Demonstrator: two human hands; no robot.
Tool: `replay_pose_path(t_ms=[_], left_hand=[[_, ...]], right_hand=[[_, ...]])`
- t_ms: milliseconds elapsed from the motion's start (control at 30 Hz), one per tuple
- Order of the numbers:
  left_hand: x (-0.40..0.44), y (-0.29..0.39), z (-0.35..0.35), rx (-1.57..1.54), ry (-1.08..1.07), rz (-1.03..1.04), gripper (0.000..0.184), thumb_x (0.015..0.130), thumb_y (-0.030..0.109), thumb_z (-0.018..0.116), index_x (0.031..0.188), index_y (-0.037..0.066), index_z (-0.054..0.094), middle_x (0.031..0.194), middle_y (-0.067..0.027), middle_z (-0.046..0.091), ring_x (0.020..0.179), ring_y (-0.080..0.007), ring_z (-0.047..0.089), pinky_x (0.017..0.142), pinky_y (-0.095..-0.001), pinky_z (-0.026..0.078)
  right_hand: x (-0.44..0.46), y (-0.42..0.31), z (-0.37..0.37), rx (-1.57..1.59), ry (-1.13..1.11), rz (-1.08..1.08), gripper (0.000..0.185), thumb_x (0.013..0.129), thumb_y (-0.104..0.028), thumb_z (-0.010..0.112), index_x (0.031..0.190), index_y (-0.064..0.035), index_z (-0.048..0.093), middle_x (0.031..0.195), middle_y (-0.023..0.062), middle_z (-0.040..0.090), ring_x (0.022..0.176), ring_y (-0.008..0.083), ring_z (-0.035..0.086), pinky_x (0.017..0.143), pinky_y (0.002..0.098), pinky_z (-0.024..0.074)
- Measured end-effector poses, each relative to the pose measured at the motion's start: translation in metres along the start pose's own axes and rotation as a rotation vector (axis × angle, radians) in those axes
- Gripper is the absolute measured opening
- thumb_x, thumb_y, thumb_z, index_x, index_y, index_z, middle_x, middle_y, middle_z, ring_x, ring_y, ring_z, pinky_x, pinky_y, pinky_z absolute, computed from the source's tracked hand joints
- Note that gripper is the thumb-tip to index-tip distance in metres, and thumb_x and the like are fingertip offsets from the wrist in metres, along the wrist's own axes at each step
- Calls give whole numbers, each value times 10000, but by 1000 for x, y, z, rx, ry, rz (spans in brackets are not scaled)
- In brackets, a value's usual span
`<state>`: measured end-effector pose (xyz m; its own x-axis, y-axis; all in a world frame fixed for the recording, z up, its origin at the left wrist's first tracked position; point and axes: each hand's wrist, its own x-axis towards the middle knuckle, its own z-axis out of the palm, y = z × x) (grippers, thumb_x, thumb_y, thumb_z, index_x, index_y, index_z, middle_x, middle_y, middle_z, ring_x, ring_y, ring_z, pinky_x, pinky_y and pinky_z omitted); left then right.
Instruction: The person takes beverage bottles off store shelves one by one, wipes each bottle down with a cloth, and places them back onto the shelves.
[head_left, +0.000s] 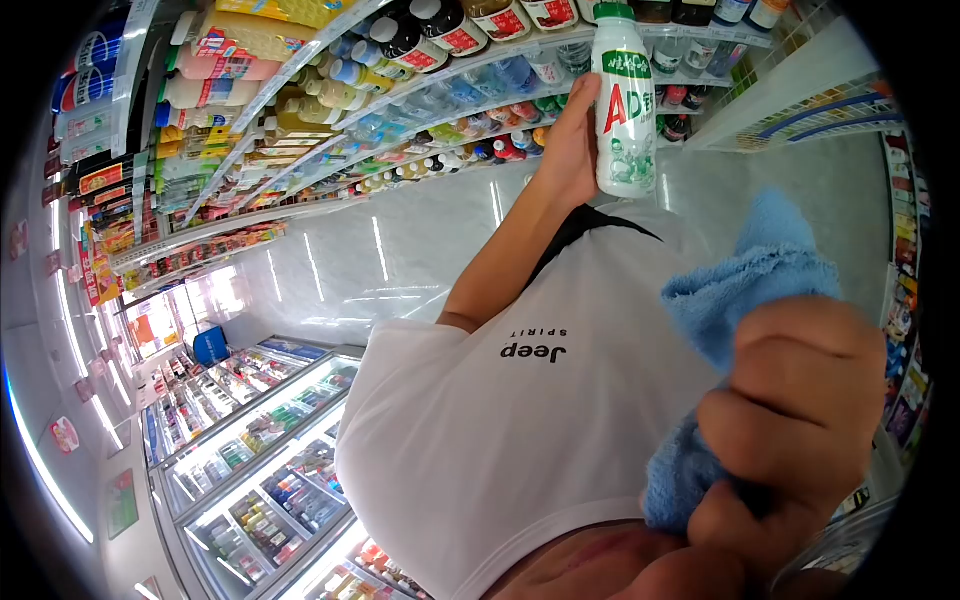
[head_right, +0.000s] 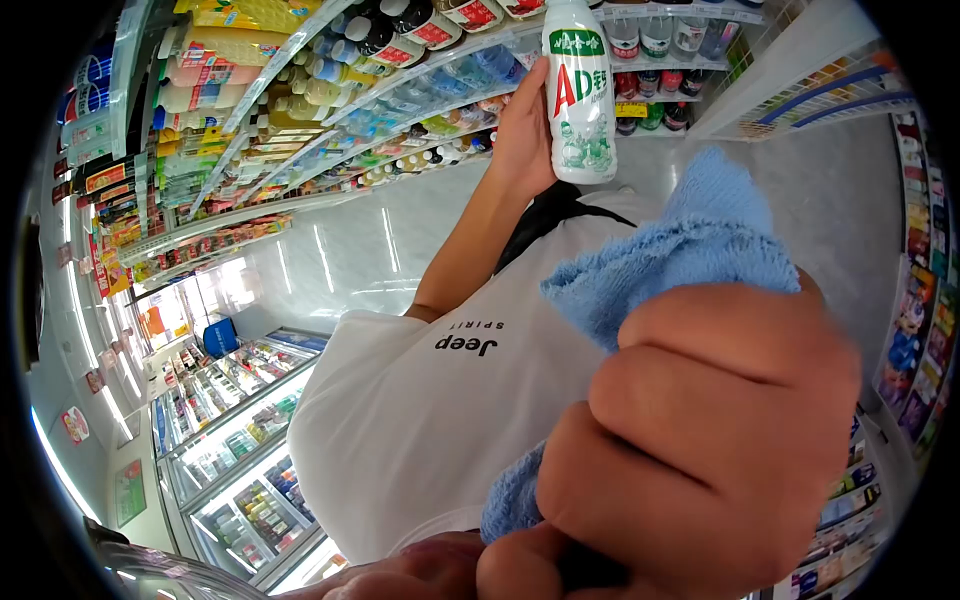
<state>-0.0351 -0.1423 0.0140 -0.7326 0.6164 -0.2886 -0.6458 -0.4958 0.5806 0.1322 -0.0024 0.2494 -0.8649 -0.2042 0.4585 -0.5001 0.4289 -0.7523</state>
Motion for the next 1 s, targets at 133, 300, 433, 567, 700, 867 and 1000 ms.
replay_pose_path(t_ms=[133,300,433,567,700,867,1000], left_hand=[[0,2,7,22,42,-24,473,1079,432,412,1339,65,560,1177,-111,696,1027,-233,696,899,-425,576],[4,4,9,57,20,-25,468,1075,429,428,1351,70,547,1183,-114,692,1036,-237,693,901,-436,579],[7,5,7,45,8,-16,458,1074,416,438,1366,77,537,1190,-104,689,1052,-235,689,912,-436,575],[6,8,11,19,-3,-30,460,1075,416,435,1378,81,522,1190,-99,681,1049,-235,686,933,-432,564],[4,12,11,18,15,7,440,1076,409,437,1366,88,519,1187,-92,676,1041,-227,689,914,-422,573],[3,15,15,16,0,12,425,1072,402,453,1347,87,530,1171,-91,685,1029,-215,694,889,-415,587],[5,15,13,7,-20,11,441,1068,401,461,1350,71,537,1175,-99,686,1034,-229,693,906,-429,579]], right_hand=[[-1,4,3,-9,5,-140,246,578,-272,631,731,-96,553,660,64,489,540,241,444,496,371,393],[0,5,0,-48,22,-221,264,606,-282,662,753,-115,521,694,71,502,540,237,441,488,371,391],[3,12,-5,-174,33,-361,288,628,-290,687,771,-130,496,720,77,514,539,234,439,481,371,390],[4,30,-5,-235,85,-518,314,698,-309,709,816,-147,468,735,80,532,529,222,441,466,369,391],[0,73,-6,116,97,-569,306,830,-350,699,894,-147,479,665,59,554,493,192,463,443,350,411],[6,70,-11,349,-100,-568,390,1015,-419,494,1339,-205,464,664,44,653,444,168,513,407,284,452],[0,65,3,438,32,-604,499,1040,-422,452,1518,-291,394,664,21,660,439,141,512,403,276,451]])
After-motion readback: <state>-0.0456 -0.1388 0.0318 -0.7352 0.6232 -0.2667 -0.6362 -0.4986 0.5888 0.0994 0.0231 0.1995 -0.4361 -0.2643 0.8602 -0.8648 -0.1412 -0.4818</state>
